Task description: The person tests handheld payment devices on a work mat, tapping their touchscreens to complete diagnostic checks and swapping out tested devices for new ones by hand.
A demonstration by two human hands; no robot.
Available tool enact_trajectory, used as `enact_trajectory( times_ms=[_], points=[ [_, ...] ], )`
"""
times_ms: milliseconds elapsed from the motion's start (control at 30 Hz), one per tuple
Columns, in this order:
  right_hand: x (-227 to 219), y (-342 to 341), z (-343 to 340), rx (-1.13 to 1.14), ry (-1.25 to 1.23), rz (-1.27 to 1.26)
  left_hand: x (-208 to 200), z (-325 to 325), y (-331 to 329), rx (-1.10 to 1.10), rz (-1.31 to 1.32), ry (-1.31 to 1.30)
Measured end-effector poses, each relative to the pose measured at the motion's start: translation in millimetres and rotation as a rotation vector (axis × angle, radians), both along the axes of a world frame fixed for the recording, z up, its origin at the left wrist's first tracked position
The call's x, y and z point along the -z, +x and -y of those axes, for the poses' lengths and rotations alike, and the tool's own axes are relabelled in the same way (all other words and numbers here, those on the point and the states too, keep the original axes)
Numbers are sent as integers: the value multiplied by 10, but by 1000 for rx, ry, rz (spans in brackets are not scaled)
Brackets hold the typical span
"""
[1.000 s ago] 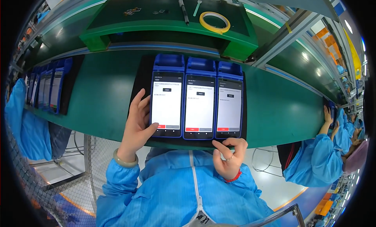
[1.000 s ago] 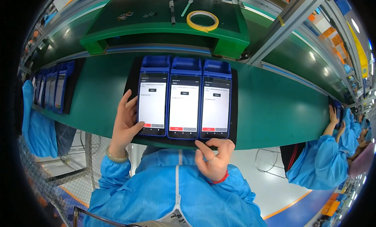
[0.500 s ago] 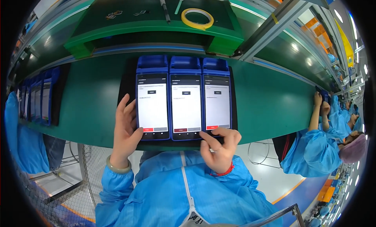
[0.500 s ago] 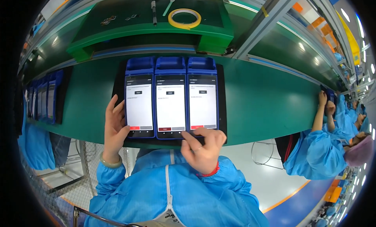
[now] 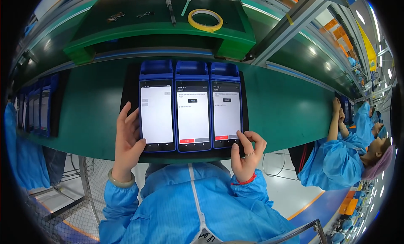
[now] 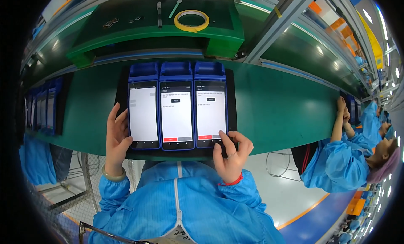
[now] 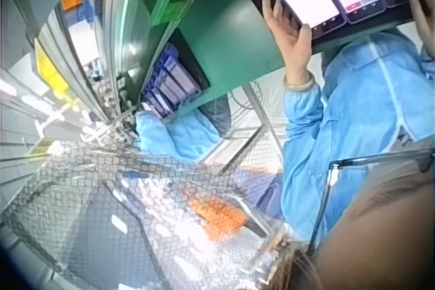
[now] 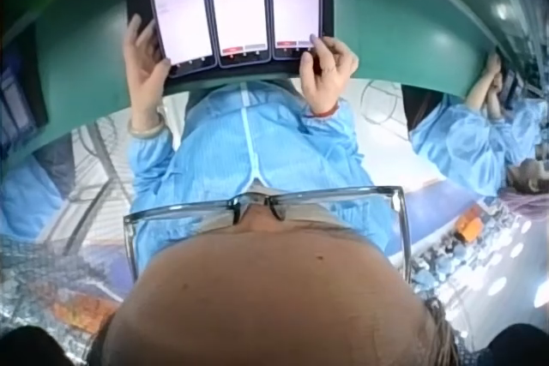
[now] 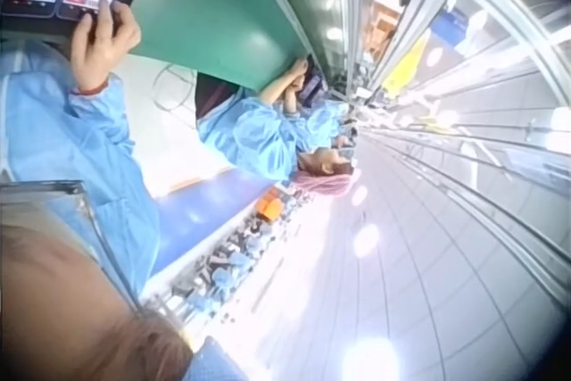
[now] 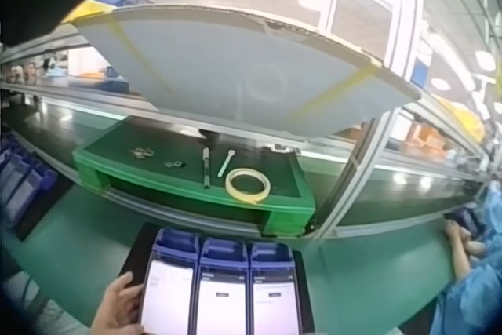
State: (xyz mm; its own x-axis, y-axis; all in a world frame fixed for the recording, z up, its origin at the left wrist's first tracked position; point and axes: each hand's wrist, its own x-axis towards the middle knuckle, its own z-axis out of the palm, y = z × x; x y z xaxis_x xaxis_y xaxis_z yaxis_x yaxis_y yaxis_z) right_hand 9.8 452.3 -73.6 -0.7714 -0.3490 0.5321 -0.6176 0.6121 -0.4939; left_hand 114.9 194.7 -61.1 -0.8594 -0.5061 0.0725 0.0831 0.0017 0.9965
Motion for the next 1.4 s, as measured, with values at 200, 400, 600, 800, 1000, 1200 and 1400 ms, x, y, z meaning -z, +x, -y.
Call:
enact_trajectory(
  times_ms=[200,400,600,800,1000,1200,1400],
  points=[
    [29,-5,-41,-30,-115,75,7,1,0,7,-13,8],
    [73,12,-58,-25,-177,135,16,17,10,5,-6,17],
    [49,40,-91,-46,-136,102,29,43,31,55,-10,24],
    [75,60,-87,-41,-155,96,20,49,33,66,-10,-16],
    [4,72,-39,-104,-33,-45,36,101,41,103,-11,-7],
    [-19,57,52,-165,95,-108,14,105,40,115,-14,40],
    [-127,219,355,-332,153,-59,19,122,45,148,-33,57]
  ],
)
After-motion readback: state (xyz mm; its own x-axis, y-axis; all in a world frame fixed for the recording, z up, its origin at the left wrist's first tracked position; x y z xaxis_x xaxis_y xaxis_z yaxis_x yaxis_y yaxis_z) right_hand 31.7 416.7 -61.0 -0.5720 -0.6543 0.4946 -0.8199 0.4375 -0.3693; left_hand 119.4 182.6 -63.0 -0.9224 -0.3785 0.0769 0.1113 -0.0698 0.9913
